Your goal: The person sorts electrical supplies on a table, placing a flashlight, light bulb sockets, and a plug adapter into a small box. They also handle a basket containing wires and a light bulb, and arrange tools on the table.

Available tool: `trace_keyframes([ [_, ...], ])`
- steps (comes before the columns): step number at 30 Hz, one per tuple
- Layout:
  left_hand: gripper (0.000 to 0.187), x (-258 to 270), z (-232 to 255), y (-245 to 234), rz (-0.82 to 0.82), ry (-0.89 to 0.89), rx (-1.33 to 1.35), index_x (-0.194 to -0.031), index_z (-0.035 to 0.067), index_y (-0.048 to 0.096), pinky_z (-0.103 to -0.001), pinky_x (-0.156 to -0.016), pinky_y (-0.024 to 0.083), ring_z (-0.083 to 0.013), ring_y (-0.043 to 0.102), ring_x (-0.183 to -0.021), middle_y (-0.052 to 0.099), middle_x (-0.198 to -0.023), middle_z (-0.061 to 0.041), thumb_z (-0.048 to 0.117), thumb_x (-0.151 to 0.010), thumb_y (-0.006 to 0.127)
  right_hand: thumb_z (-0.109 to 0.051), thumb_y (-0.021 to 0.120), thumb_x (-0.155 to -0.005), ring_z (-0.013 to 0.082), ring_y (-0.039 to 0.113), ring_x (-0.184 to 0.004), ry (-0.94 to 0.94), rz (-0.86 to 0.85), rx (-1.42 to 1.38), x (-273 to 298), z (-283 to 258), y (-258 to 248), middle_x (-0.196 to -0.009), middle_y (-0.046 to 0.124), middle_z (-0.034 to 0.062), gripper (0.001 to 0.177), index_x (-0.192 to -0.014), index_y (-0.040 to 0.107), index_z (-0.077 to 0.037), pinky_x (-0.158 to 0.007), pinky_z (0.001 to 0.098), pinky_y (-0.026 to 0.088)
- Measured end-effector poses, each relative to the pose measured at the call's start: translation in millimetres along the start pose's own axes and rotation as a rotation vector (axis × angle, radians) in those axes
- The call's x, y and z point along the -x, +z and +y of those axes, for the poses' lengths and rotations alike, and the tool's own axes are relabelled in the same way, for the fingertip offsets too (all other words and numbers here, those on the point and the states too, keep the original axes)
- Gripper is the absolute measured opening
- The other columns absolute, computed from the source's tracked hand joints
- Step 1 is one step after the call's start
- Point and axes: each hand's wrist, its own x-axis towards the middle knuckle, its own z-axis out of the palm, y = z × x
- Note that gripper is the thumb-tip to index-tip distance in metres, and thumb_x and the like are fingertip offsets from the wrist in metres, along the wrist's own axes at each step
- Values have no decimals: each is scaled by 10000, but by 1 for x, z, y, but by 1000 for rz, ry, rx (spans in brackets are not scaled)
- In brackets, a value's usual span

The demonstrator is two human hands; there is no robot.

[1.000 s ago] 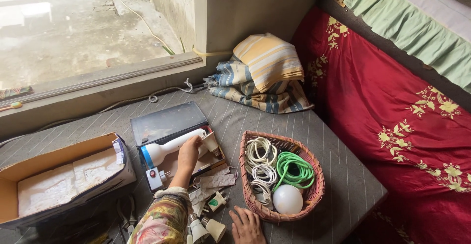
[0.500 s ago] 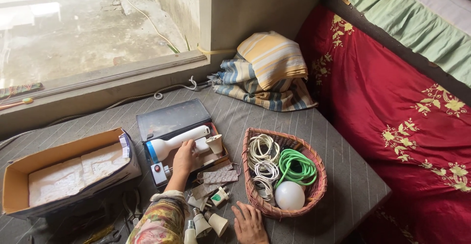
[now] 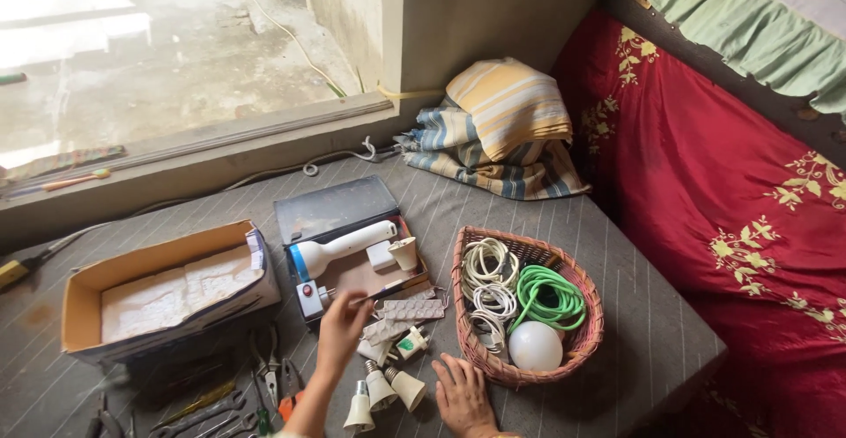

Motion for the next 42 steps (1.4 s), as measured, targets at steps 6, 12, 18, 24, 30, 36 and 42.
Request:
trace_keyframes([
  [6,277,95,-70,-33,59,-92,-166,-1166,70,689,-327,-831,566,-203,737,-948,771,-1038,-104,119,-894,716,-255,564,-920,274,475,-1242,-18,33,13,0,-15,-22,-1366,547,69,407,-1306,595,-131,-1028,450,361],
  [12,729,114,-104,-27,-241,-70,-1047,-1425,13,464,-507,-1140,225,-353,421,-1401,491,-1481,-178,168,-776,754,-243,571,-908,259,489,-1232,-36,46,11,1,-19,-23,-1337,577,45,390,-1282,619,-143,-1020,437,373],
  [18,679,103,-110,-10,-457,-77,-1458,-1467,-98,419,-549,-1235,111,-341,381,-1458,430,-1532,-261,242,-907,599,-242,563,-972,211,569,-1135,140,130,-225,-25,-24,11,-1150,685,20,234,-1122,714,-145,-1008,380,443],
  [24,479,97,-182,13,-277,-20,-1452,-1387,-53,563,-522,-1185,255,-337,489,-1387,534,-1460,-256,145,-953,515,-315,656,-896,236,559,-1050,45,69,-152,-83,-95,-15,-997,682,27,220,-1020,775,-178,-945,412,413],
  [30,500,106,-134,-3,-219,-52,-1375,-1388,-49,558,-472,-1175,292,-334,505,-1358,520,-1470,-242,126,-920,545,-447,770,-775,287,526,-1079,54,-21,-12,-106,-118,-5,-1044,638,64,377,-1016,771,-159,-951,449,371],
  [36,502,101,-154,5,-223,-83,-1351,-1394,-39,553,-454,-1166,308,-344,498,-1362,494,-1495,-234,132,-921,555,-419,802,-731,303,525,-1110,64,-109,8,-116,-132,-1,-1092,606,89,419,-1008,733,-112,-961,448,408],
  [42,443,100,-149,10,-259,-123,-1364,-1378,-30,575,-473,-1159,324,-367,491,-1374,476,-1515,-240,137,-972,519,-278,797,-700,322,524,-1125,-34,-152,-2,-115,-140,-2,-1104,606,106,395,-1043,715,-97,-965,450,428],
])
